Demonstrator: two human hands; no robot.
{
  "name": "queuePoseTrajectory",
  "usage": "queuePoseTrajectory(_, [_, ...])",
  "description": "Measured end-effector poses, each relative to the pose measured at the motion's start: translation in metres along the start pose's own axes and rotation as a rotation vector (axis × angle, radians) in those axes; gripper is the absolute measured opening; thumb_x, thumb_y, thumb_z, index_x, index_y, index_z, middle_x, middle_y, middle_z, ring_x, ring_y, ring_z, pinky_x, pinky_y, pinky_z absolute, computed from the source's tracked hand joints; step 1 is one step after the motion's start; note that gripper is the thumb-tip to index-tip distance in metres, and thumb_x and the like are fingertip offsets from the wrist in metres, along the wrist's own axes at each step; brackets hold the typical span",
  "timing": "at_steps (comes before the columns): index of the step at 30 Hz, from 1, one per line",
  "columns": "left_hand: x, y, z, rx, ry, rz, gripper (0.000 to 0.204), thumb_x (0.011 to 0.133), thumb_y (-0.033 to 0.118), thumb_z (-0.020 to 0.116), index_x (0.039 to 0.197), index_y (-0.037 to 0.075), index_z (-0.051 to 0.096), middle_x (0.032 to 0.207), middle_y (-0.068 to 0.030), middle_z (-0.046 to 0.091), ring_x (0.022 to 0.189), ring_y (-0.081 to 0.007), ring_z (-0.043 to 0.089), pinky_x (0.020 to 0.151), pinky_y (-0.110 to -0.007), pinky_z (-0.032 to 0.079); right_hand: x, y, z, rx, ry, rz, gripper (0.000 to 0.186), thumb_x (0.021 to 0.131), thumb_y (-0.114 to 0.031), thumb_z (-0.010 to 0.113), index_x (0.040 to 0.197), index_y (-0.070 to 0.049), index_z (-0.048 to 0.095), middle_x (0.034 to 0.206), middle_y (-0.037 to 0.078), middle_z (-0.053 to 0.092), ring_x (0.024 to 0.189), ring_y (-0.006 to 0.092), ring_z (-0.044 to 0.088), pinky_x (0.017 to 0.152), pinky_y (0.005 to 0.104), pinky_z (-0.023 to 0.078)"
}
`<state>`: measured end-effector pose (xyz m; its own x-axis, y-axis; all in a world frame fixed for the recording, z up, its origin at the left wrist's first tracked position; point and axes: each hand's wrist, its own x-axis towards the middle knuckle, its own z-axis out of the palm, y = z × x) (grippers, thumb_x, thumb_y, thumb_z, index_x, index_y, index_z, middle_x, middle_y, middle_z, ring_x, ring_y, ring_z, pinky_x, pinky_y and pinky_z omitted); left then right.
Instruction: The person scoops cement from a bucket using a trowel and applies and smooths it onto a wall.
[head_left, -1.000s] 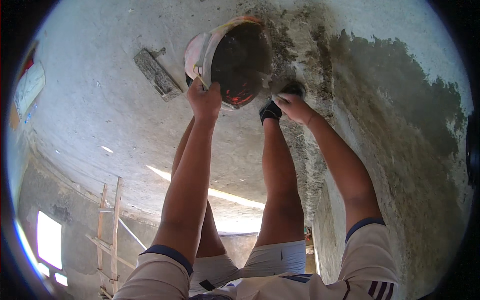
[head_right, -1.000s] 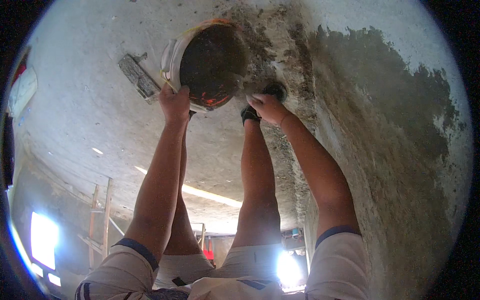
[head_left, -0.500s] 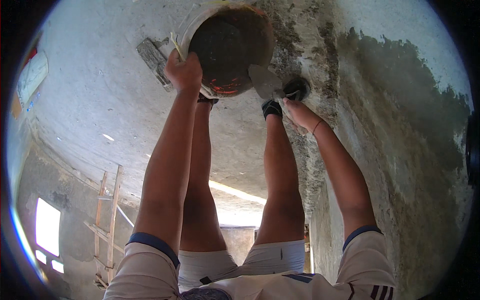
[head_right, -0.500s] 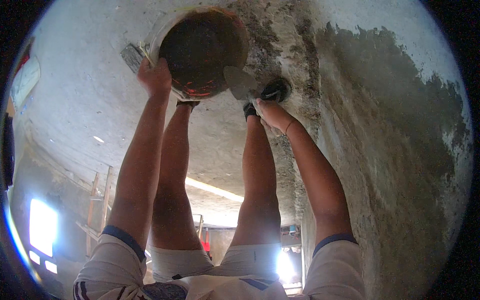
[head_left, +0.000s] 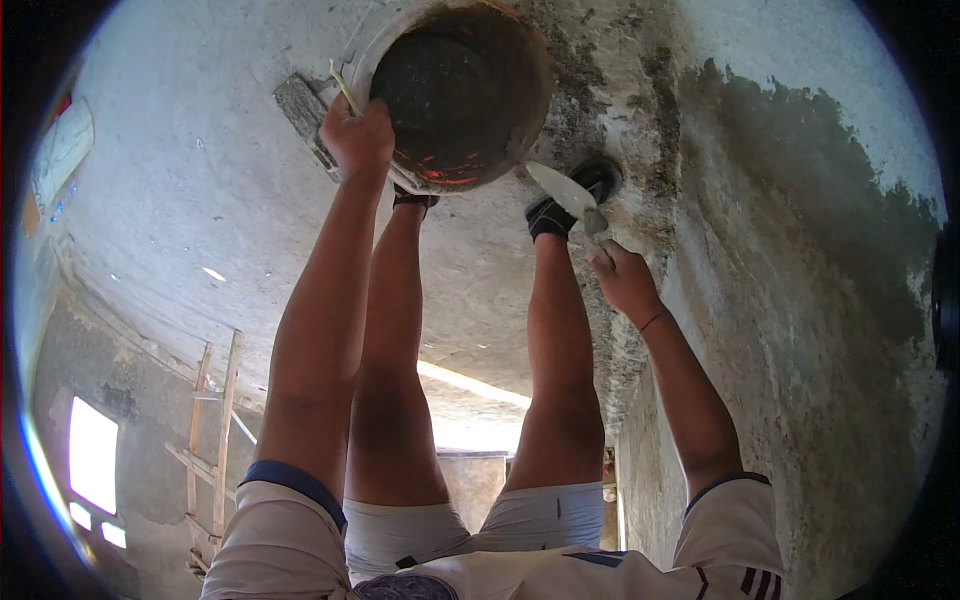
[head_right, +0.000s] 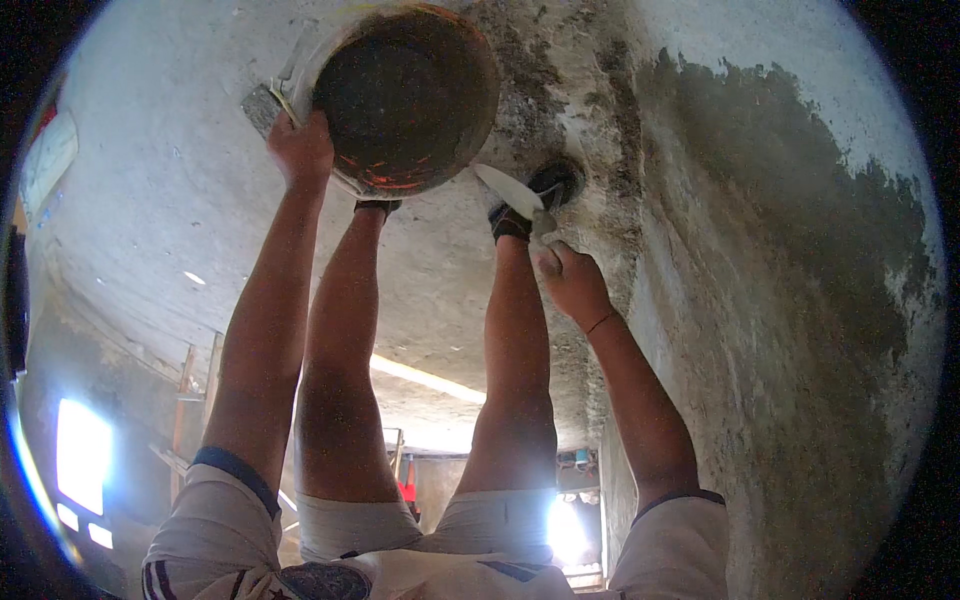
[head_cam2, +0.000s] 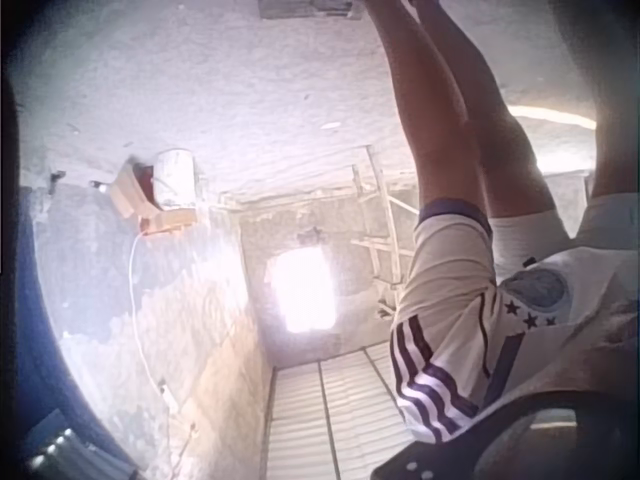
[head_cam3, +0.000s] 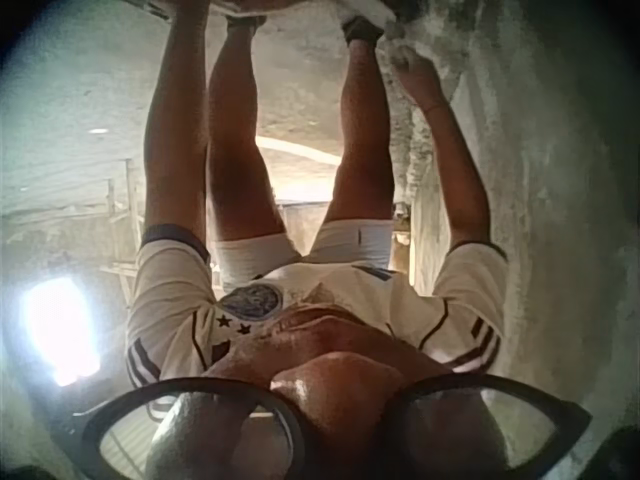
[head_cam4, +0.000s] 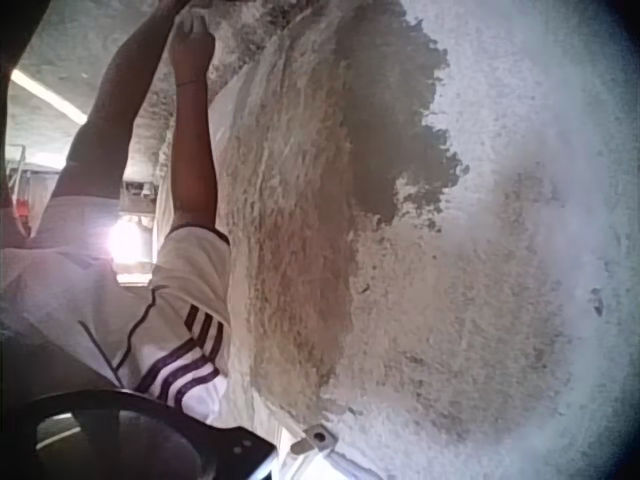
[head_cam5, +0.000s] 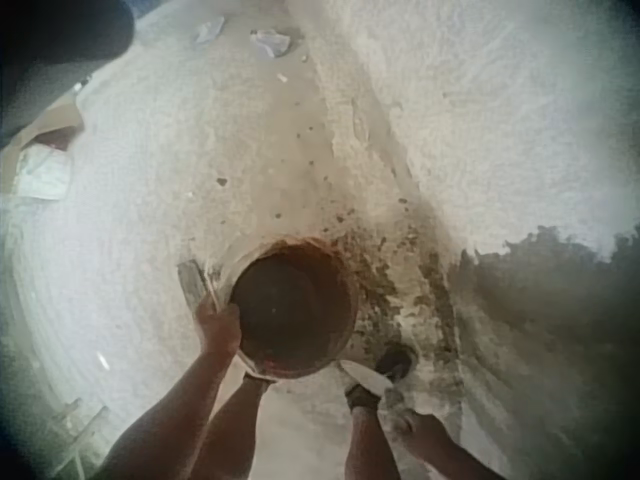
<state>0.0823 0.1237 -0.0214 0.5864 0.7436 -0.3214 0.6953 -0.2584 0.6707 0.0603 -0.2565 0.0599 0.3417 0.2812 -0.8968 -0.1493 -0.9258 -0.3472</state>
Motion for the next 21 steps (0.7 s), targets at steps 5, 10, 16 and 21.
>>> queuePoseTrajectory(5, [-0.011,0.004,0.001,-0.05,-0.017,-0.057,0.029,0.069,0.014,0.058,0.091,-0.004,0.064,0.079,-0.0168,0.066,0.073,-0.0249,0.063,0.069,-0.036,0.048,0.008,-0.044,0.005,-0.074,0.156,-0.217,0.042,0.088,-0.033,0.054,0.12,-0.006,0.054,0.09,0.022,0.064,0.081,0.0392,0.062,0.069,0.0453,0.049])
queuePoseTrajectory(10, [-0.015,0.014,0.011,-0.071,-0.004,-0.043,0.026,0.068,0.01,0.055,0.089,-0.003,0.064,0.068,-0.0136,0.063,0.064,-0.0169,0.058,0.063,-0.033,0.047,0.033,-0.033,0.03,-0.193,0.22,-0.223,0.041,0.087,-0.032,0.054,0.121,-0.009,0.054,0.089,0.021,0.064,0.079,0.0386,0.062,0.069,0.0447,0.051])
queuePoseTrajectory(16, [-0.023,0.032,0.011,0.005,-0.128,-0.05,0.027,0.068,0.013,0.057,0.09,-0.002,0.064,0.074,-0.0183,0.065,0.071,-0.0259,0.064,0.069,-0.036,0.048,0.073,-0.028,0.008,-0.406,0.228,-0.161,0.039,0.087,-0.028,0.053,0.123,-0.013,0.053,0.086,0.018,0.064,0.076,0.0361,0.062,0.065,0.045,0.052])
queuePoseTrajectory(21, [-0.027,0.029,0.034,0.104,-0.146,0.148,0.029,0.069,0.013,0.057,0.093,-0.001,0.064,0.079,-0.0214,0.065,0.078,-0.0316,0.066,0.071,-0.037,0.048,0.111,-0.025,-0.015,-0.623,0.23,-0.115,0.041,0.086,-0.027,0.054,0.125,-0.014,0.053,0.085,0.017,0.064,0.073,0.0335,0.063,0.065,0.0446,0.054])
